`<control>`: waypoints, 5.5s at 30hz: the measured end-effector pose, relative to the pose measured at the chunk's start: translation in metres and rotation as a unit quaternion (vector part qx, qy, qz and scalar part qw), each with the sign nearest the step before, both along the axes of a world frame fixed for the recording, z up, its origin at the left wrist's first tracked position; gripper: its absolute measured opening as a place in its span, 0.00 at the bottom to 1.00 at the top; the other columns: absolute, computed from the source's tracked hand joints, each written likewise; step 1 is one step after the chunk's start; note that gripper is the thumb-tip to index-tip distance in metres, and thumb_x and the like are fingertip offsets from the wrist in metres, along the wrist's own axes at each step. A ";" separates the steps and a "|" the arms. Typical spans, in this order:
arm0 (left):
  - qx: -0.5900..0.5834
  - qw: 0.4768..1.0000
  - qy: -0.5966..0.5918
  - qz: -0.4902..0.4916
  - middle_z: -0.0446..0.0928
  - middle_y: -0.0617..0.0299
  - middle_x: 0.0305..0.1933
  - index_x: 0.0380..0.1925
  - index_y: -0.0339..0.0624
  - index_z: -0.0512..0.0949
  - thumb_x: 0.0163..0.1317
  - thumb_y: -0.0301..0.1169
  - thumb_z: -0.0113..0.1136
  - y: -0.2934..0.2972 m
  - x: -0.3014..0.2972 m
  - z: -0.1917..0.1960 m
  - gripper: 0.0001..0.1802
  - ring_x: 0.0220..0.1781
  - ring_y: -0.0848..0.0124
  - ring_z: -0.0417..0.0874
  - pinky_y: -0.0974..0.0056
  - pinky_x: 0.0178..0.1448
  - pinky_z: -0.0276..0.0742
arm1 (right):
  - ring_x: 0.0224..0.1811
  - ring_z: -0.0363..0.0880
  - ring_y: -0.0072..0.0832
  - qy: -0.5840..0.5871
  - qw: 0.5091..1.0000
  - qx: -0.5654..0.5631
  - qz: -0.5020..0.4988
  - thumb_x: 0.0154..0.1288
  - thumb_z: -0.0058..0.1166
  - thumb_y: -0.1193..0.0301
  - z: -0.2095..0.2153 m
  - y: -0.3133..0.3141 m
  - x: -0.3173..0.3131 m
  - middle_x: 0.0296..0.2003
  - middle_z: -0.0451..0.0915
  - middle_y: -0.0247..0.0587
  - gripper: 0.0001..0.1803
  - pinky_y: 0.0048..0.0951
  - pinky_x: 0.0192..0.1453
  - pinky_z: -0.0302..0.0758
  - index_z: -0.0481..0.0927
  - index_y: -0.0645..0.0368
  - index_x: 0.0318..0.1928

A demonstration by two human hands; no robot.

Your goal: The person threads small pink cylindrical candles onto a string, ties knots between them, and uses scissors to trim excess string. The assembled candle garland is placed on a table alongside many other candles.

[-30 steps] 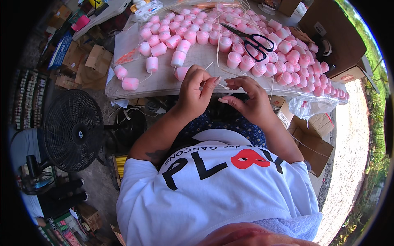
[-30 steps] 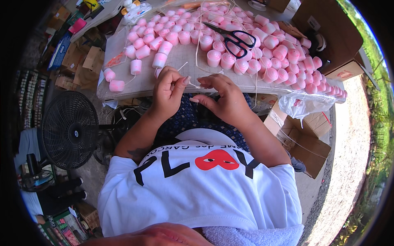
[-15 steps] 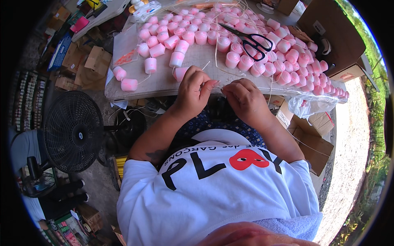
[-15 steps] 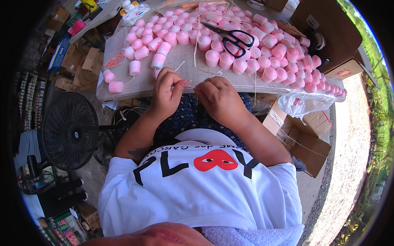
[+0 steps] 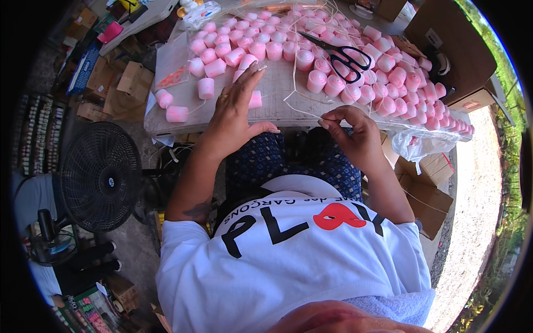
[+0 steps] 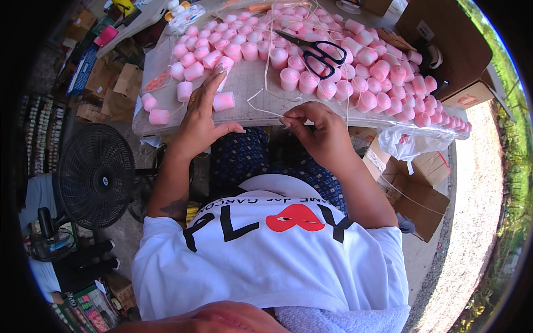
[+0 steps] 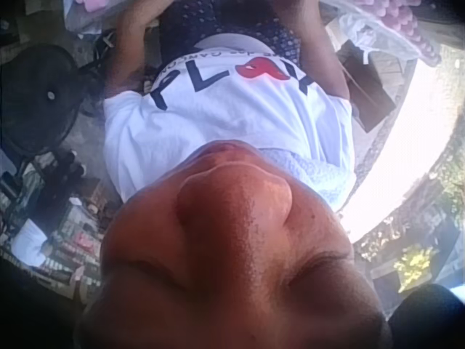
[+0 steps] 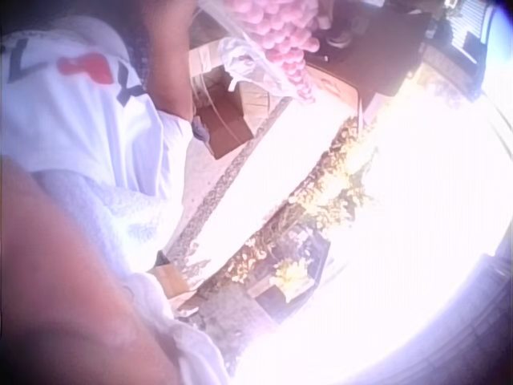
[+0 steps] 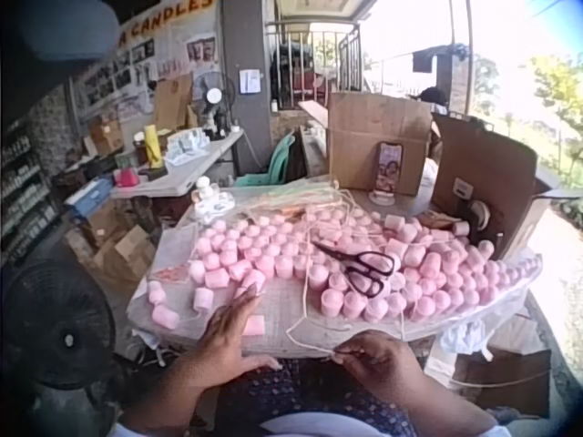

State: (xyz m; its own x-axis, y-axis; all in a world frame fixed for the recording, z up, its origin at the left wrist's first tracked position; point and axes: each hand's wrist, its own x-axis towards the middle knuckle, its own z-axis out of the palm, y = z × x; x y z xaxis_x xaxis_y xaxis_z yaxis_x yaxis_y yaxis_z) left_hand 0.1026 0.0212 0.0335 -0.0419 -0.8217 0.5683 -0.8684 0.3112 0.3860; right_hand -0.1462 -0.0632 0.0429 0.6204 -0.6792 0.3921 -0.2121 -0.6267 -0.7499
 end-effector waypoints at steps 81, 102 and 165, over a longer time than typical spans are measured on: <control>-0.110 0.972 0.199 -0.052 0.74 0.52 0.48 0.53 0.39 0.71 0.55 0.26 0.67 -0.026 -0.034 0.002 0.25 0.49 0.58 0.76 0.60 0.53 0.73 | 0.54 0.76 0.41 -0.169 0.970 -0.002 0.177 0.67 0.49 0.79 0.048 0.007 0.032 0.53 0.73 0.50 0.28 0.37 0.58 0.74 0.58 0.63 0.65; -0.104 0.976 0.181 -0.061 0.74 0.51 0.49 0.53 0.40 0.71 0.51 0.24 0.68 -0.020 -0.029 0.006 0.27 0.51 0.54 0.76 0.56 0.54 0.73 | 0.56 0.75 0.31 -0.128 0.981 -0.013 0.144 0.66 0.47 0.85 0.057 0.023 0.034 0.52 0.72 0.49 0.31 0.30 0.62 0.68 0.54 0.64 0.66; 0.042 0.987 -0.062 0.145 0.74 0.57 0.49 0.44 0.45 0.79 0.51 0.29 0.67 -0.023 0.049 0.005 0.18 0.55 0.55 0.73 0.55 0.60 0.69 | 0.38 0.82 0.42 0.146 0.952 -0.203 -0.177 0.60 0.59 0.67 0.045 -0.072 -0.006 0.39 0.82 0.48 0.19 0.38 0.41 0.76 0.76 0.54 0.52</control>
